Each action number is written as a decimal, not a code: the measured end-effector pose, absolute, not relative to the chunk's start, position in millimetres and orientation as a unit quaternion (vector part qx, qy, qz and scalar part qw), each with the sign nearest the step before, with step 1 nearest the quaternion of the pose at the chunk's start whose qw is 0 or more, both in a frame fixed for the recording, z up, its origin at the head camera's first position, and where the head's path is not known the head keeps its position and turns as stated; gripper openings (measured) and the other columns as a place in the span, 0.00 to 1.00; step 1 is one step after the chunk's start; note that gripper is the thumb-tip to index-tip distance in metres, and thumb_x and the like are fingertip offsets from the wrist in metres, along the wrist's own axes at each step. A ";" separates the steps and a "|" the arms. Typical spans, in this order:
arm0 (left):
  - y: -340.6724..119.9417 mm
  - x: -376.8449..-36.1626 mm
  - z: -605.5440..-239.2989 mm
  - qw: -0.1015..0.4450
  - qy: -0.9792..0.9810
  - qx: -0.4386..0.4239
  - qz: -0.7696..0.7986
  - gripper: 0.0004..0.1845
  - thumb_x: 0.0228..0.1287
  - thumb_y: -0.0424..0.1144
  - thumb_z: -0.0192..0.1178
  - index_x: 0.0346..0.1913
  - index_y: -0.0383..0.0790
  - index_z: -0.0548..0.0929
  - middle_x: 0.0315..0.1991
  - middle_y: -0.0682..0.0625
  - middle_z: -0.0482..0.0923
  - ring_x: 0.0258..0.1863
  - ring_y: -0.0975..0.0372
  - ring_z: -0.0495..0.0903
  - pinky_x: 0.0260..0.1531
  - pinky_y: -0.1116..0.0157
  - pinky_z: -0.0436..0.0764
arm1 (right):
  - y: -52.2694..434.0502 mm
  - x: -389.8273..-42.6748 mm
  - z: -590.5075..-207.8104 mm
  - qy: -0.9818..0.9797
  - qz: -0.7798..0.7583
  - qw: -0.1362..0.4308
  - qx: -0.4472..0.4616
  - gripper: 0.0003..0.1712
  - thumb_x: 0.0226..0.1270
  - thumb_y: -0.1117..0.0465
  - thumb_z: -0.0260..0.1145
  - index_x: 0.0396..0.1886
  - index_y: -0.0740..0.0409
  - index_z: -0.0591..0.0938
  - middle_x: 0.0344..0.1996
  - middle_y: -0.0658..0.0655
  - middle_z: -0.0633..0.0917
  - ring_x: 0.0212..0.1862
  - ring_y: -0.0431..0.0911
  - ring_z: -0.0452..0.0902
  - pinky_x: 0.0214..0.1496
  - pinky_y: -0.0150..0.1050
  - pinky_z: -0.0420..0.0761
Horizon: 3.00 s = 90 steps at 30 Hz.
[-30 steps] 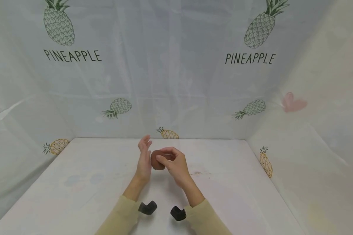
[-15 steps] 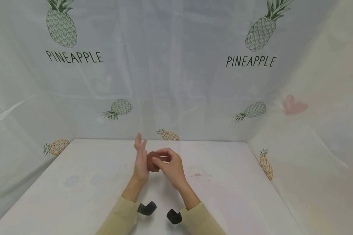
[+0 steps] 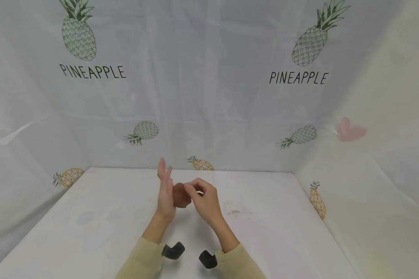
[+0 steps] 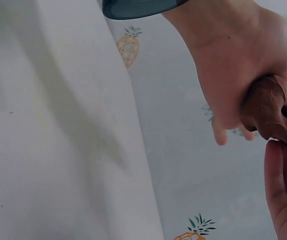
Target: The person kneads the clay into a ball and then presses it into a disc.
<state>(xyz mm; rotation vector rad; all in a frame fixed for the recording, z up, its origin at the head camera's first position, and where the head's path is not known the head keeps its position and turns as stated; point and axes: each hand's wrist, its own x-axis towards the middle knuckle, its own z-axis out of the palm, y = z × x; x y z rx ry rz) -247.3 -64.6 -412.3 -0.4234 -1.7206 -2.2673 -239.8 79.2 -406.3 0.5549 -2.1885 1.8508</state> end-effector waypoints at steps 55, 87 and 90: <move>-56.4 -210.8 -382.6 0.143 -0.613 -0.322 -0.707 0.34 0.84 0.63 0.15 0.84 0.66 0.22 0.15 0.48 0.66 0.13 0.61 0.61 0.18 0.67 0.69 | 75.7 -183.0 -350.6 -0.585 0.705 0.036 0.400 0.36 0.84 0.39 0.13 0.85 0.37 0.22 0.85 0.43 0.25 0.86 0.52 0.18 0.78 0.68 0.18; -78.7 -196.1 -361.7 0.176 -0.600 -0.267 -0.733 0.36 0.82 0.67 0.22 0.85 0.70 0.27 0.83 0.59 0.33 0.59 0.60 0.74 0.55 0.56 0.72 | 51.0 -185.7 -362.9 -0.642 0.657 -0.022 0.396 0.34 0.85 0.38 0.16 0.83 0.30 0.21 0.87 0.49 0.35 0.85 0.46 0.18 0.79 0.69 0.19; -79.1 -200.2 -366.9 0.162 -0.618 -0.250 -0.728 0.34 0.82 0.67 0.22 0.84 0.74 0.26 0.77 0.60 0.48 0.27 0.66 0.71 0.28 0.68 0.70 | 52.8 -183.6 -359.4 -0.615 0.682 -0.029 0.395 0.36 0.84 0.36 0.15 0.83 0.34 0.19 0.83 0.43 0.22 0.84 0.46 0.14 0.78 0.68 0.19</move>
